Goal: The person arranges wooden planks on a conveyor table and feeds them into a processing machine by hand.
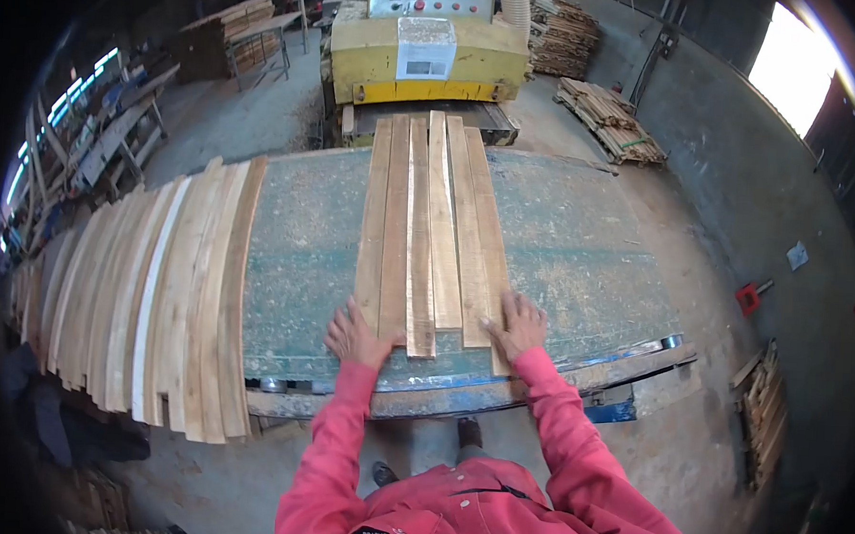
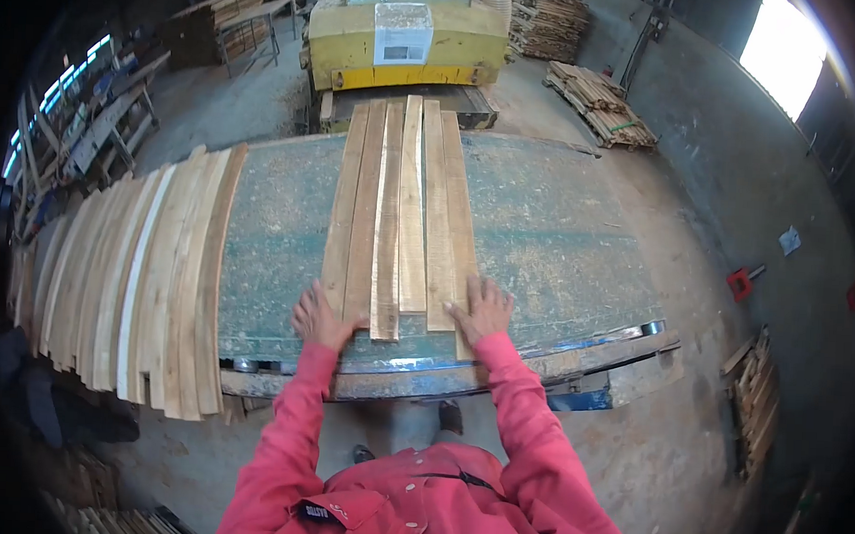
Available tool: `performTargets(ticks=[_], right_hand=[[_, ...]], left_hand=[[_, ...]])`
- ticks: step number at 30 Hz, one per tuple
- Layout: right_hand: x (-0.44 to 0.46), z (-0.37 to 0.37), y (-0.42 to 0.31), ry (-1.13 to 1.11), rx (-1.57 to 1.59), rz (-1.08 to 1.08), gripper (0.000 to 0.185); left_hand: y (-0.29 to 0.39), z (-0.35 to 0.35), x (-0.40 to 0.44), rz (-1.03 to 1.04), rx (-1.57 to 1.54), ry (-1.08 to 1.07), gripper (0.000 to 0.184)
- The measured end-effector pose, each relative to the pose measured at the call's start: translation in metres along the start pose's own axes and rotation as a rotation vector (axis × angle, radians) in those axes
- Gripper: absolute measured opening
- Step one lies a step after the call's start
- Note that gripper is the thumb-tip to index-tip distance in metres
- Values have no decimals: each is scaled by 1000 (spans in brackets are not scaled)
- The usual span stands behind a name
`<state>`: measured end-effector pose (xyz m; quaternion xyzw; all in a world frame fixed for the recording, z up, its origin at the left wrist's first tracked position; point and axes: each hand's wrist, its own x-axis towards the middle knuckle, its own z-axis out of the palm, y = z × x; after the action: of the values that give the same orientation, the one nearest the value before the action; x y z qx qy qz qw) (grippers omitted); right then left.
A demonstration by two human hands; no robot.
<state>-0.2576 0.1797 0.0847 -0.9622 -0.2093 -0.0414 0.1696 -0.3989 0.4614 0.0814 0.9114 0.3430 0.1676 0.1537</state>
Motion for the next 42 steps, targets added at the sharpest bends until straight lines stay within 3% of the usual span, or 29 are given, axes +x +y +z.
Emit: performTargets(ticks=[1,3,7,9,12,13,16,20,24,29,37,42], right_hand=[[-6,-3,3,72,49,8,98],[-32,-18,3,35,67,77,109],[-65,-26,14,-194,58,110,127],[-64,-23,16,-219,125,72,130],[-49,-16,26,-242,126,-4,132],[-47,-21,26,-252,114,-25,133],[-43,-27,27,-235,59,-84,134],[-31,-23,39,-282,95,-162,135],[-5,-5,59,-182,151,-276,131],[68,-1,65,-224,182,-315,123],[278,14,55,-182,150,-351,112],[288,17,61,-120,162,-319,117]], left_hand=[[-6,-12,-16,36,57,-24,127],[-30,-13,-48,163,143,-8,134],[-35,-21,-53,109,5,-256,138],[-28,-10,-43,83,-59,-284,139],[-1,-10,-53,206,205,-116,140],[8,-11,-56,165,202,-165,142],[15,5,-58,183,349,-27,141],[26,21,-55,51,113,-66,136],[31,28,-41,61,84,-44,133],[45,57,14,64,28,58,130],[91,110,194,58,-82,219,118],[99,146,256,92,24,190,100]])
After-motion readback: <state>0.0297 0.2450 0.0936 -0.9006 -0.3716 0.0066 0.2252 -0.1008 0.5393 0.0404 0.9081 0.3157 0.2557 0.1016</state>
